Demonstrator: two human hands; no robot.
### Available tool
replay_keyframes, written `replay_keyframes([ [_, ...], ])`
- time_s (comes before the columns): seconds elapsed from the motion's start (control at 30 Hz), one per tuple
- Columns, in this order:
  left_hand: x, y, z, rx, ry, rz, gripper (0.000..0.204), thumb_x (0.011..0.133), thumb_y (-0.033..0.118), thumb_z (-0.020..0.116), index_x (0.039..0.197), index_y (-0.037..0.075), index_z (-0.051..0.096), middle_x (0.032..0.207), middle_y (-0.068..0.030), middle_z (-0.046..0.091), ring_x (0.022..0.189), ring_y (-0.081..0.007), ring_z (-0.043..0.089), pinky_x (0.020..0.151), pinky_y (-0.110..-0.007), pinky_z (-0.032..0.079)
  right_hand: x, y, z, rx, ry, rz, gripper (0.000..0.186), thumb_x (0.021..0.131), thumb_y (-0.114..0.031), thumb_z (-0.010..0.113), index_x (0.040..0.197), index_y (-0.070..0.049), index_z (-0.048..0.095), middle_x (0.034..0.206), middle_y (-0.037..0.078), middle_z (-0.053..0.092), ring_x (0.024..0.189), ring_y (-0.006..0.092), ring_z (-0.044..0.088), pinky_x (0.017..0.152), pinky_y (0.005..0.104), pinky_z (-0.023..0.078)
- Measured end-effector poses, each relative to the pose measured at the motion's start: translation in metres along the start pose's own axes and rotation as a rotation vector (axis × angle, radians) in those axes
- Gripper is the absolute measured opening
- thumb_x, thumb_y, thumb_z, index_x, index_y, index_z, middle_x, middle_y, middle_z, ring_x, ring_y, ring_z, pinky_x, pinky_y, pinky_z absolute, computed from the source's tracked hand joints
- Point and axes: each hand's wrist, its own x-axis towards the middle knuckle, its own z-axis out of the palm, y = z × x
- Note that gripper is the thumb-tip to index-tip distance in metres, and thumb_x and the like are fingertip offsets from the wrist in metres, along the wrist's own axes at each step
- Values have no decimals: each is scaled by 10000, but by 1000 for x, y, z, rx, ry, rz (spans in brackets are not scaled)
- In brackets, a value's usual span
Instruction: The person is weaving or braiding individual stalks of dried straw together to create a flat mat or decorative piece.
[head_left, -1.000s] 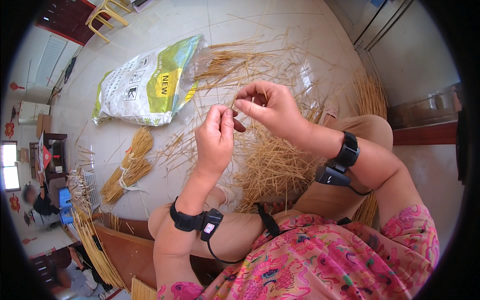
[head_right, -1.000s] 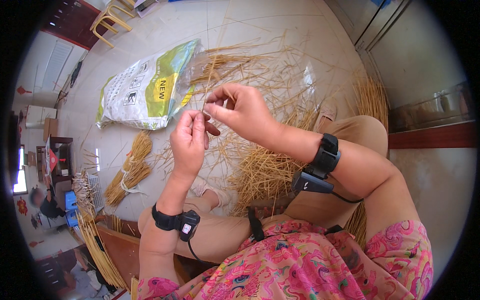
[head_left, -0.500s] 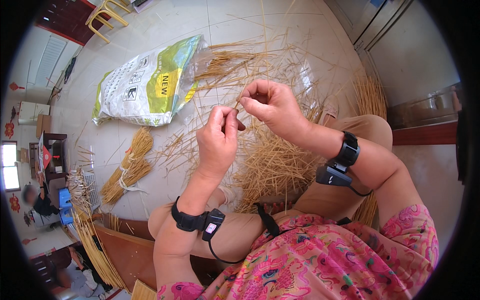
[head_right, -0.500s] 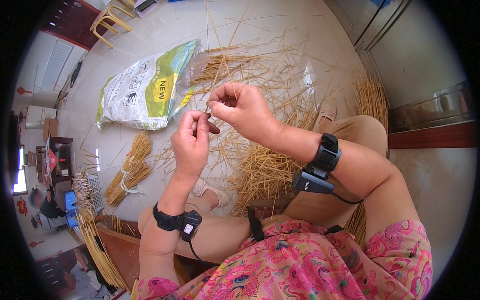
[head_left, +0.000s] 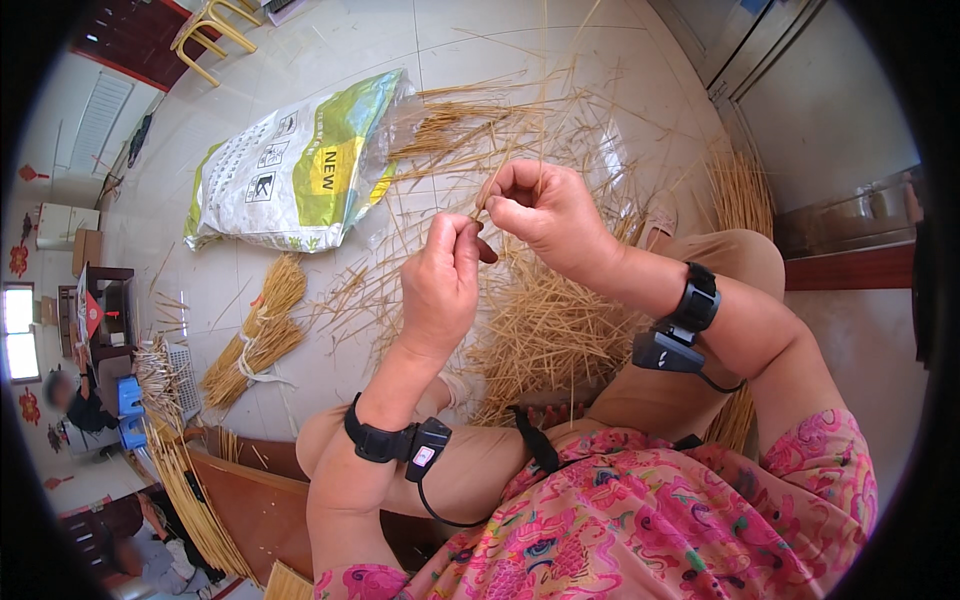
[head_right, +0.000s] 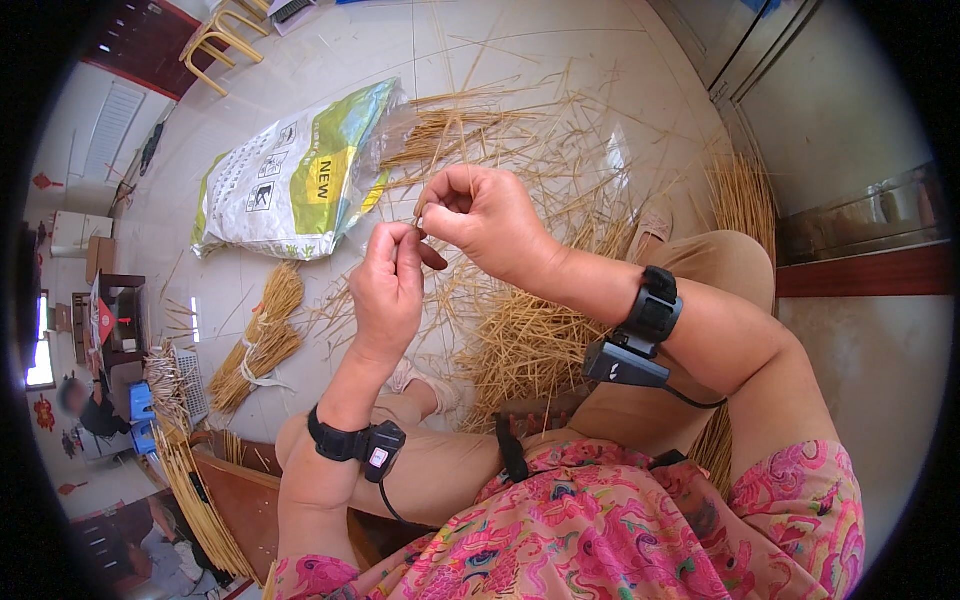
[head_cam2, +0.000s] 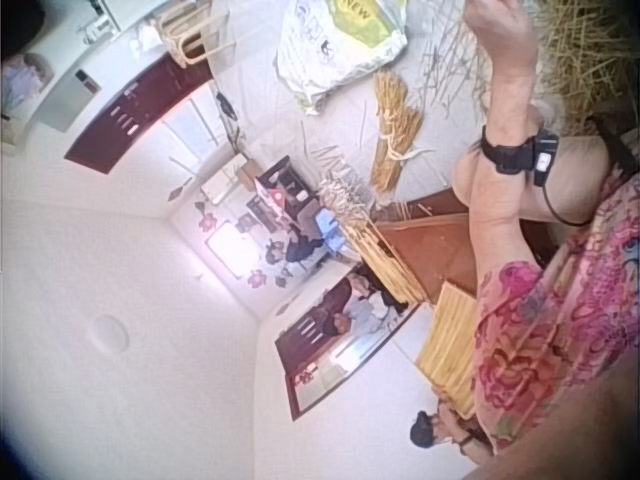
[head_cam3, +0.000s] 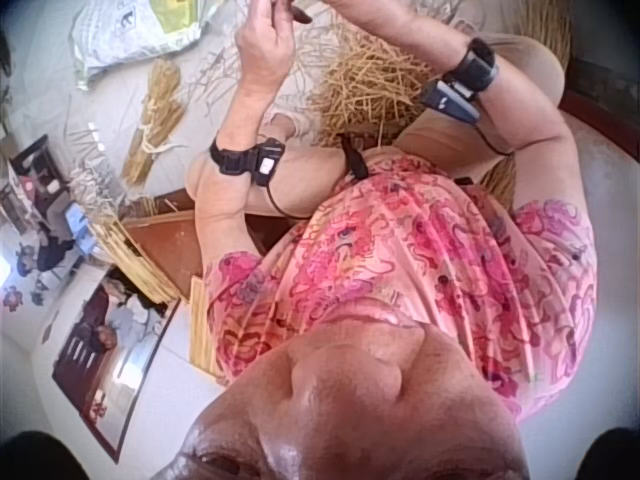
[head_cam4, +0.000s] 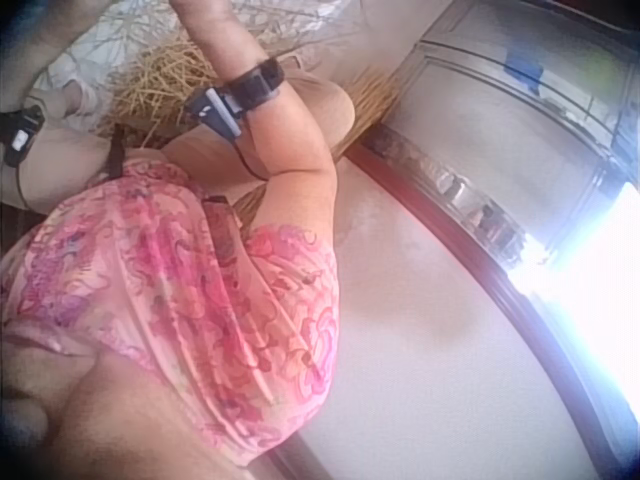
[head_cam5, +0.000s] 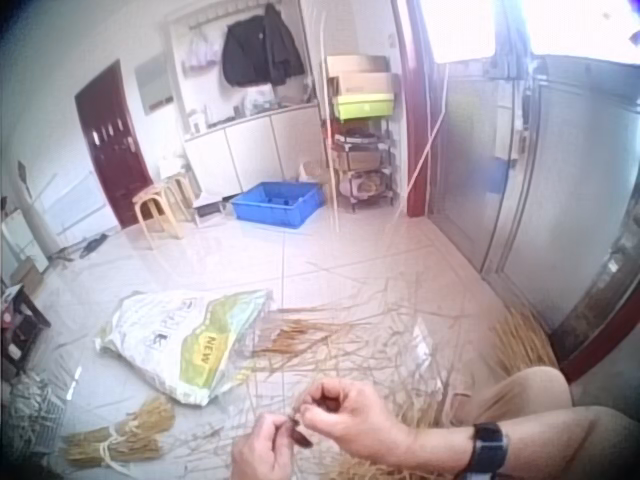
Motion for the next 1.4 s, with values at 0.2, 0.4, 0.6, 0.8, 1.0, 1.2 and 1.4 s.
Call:
replay_keyframes([
  [0.2,-1,3,-4,-176,-103,-84,64,926,91,448,926,37,481,649,-59,623,481,-115,530,465,-240,419,-1,-13,0,252,-125,68,31,772,-38,557,780,-9,549,654,-1,538,580,65,504,511,211,412],
  [0.4,-1,1,-3,-253,-86,35,142,961,129,390,959,27,489,722,-45,621,535,-39,460,469,-186,380,3,-5,-3,429,-278,130,48,780,-76,556,763,-31,549,609,-4,505,520,67,453,449,198,334],
  [0.6,-3,-4,-4,-235,-38,29,139,956,129,407,941,25,498,707,-60,629,500,-27,418,460,-177,364,4,-4,-6,271,-128,267,42,787,-89,567,803,-51,574,592,-27,480,508,39,393,446,188,302],
  [0.8,1,1,-6,-242,-51,-77,182,957,167,407,902,18,496,644,-62,624,463,-20,369,431,-180,322,5,-7,-6,74,-42,187,101,782,-110,636,826,-26,600,688,-6,551,591,52,464,515,205,369],
  [1.0,1,-1,-6,-209,-39,-90,184,957,164,403,893,20,498,647,-62,627,466,-17,371,434,-182,319,1,-14,-3,210,-94,102,120,784,-89,640,854,4,612,785,20,600,727,72,550,644,210,447],
  [1.2,1,4,-6,-142,-84,-102,127,937,119,434,890,22,500,651,-73,629,570,-144,615,524,-252,457,2,-8,-2,115,-68,21,87,800,-110,611,832,-31,595,659,-31,526,557,24,414,483,179,325],
  [1.4,-1,1,-5,-239,-83,-107,122,937,118,437,892,24,500,645,-61,628,558,-111,590,519,-238,445,1,0,-2,212,-106,191,50,779,-59,581,773,-11,593,714,-4,555,630,58,463,527,222,380],
])
